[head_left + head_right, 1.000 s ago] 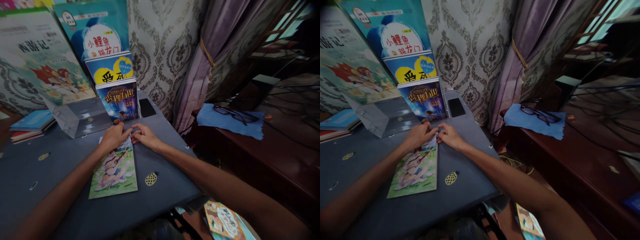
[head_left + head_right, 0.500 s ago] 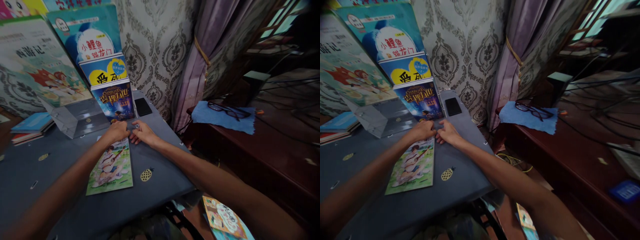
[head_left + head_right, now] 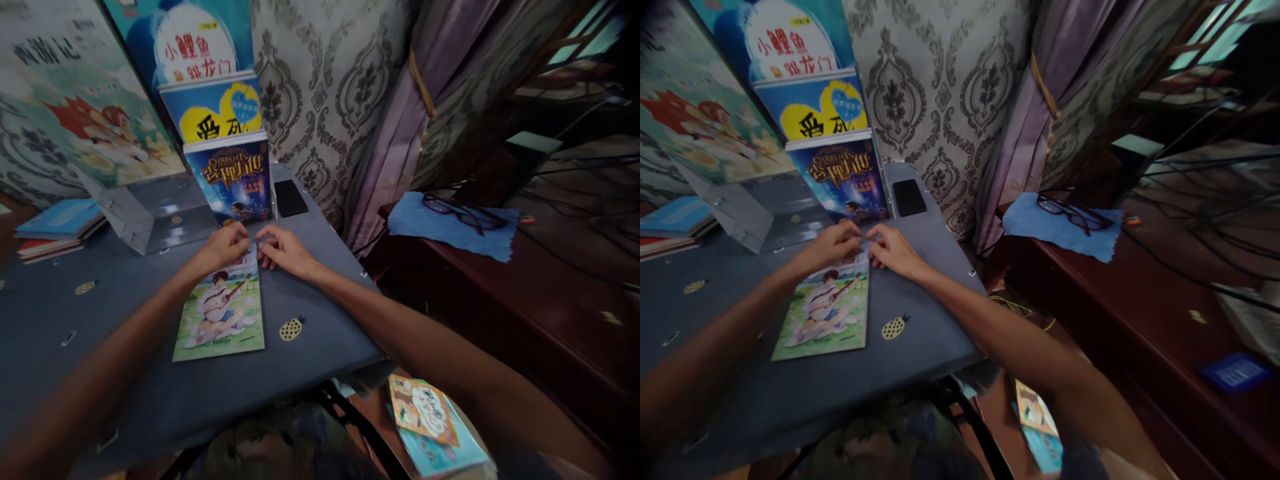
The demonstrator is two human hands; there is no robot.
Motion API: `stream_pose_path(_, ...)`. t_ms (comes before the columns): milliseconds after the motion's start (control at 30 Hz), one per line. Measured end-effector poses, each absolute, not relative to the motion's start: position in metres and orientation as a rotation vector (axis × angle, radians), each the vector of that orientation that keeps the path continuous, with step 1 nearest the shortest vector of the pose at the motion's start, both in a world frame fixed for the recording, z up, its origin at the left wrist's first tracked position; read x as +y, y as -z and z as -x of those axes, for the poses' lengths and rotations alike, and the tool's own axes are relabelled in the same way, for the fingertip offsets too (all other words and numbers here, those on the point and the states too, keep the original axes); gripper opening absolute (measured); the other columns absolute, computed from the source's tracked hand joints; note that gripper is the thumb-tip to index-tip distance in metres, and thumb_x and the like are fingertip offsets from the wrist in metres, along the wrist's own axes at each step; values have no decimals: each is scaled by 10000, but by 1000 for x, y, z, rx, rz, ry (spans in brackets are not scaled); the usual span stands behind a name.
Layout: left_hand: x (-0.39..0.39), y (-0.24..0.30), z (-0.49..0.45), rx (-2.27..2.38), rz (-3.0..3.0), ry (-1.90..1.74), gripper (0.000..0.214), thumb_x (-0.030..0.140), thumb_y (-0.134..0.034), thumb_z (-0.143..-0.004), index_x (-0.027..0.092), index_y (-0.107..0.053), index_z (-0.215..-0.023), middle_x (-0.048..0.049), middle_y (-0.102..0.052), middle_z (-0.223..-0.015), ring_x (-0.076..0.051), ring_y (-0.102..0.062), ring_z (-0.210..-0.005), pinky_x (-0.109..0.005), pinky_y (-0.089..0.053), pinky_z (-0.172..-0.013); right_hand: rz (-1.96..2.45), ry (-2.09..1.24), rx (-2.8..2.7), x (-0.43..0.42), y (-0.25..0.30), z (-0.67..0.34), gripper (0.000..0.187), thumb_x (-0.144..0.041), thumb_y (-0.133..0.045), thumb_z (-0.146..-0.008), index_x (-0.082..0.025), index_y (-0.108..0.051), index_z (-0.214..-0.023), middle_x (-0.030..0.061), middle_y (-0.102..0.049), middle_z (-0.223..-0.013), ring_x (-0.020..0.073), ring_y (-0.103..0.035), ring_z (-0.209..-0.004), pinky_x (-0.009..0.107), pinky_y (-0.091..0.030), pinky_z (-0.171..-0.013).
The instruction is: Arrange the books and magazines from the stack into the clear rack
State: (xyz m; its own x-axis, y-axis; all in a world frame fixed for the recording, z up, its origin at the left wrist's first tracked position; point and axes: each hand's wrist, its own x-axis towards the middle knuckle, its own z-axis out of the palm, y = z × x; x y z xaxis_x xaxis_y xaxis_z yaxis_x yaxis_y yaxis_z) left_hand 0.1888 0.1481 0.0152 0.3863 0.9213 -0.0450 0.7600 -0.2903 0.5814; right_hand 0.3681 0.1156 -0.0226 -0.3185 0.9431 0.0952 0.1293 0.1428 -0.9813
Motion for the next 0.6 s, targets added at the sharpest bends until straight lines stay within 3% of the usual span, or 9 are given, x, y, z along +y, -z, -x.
stream_pose_path(100, 109, -12, -169, 1335, -2288, -527, 160, 340, -485, -891, 203, -561, -923, -8, -634, -788, -168, -605, -724, -286, -493, -668, 1095, -1029, -1827, 111, 24, -366, 152, -105, -520, -873, -194, -625, -937, -20, -664, -719, 121, -636, -619, 237, -494, -634)
stream_pose_path(200, 57, -13, -149, 1114, -2507, -416, 234, 437, -501, -924, 221, -592, -919, -46, -634, -912, -207, -600, -856, -344, -507, -798, 1139, -868, -1939, 108, 24, -364, 165, -129, -533, -879, -181, -676, -943, -9, -649, -707, 142, -625, -677, 261, -474, -699)
stream_pose_path(333, 10, -16, -138, 877, -2852, -192, 323, 451, -576, -926, 232, -597, -1163, -93, -630, -1187, -284, -572, -1128, -447, -481, -990, 1124, -811, -1971, 107, 26, -363, 184, -157, -519, -890, -161, -688, -961, 0, -647, -721, 146, -596, -694, 257, -449, -689)
stream_pose_path(433, 1, -17, -140, 839, -3038, -146, 286, 347, -525, -973, 175, -594, -1191, -115, -649, -1194, -283, -587, -1135, -455, -504, -976, 1103, -770, -1971, 107, 29, -362, 187, -173, -515, -886, -149, -688, -953, 8, -652, -739, 145, -579, -696, 257, -437, -677)
stream_pose_path(600, 5, -22, -145, 798, -3059, -129, 296, 311, -401, -1028, 166, -654, -1081, -97, -714, -1066, -229, -656, -1007, -368, -572, -824, 1073, -750, -1993, 107, 31, -361, 187, -193, -512, -887, -152, -685, -944, 11, -660, -761, 141, -576, -706, 256, -428, -678)
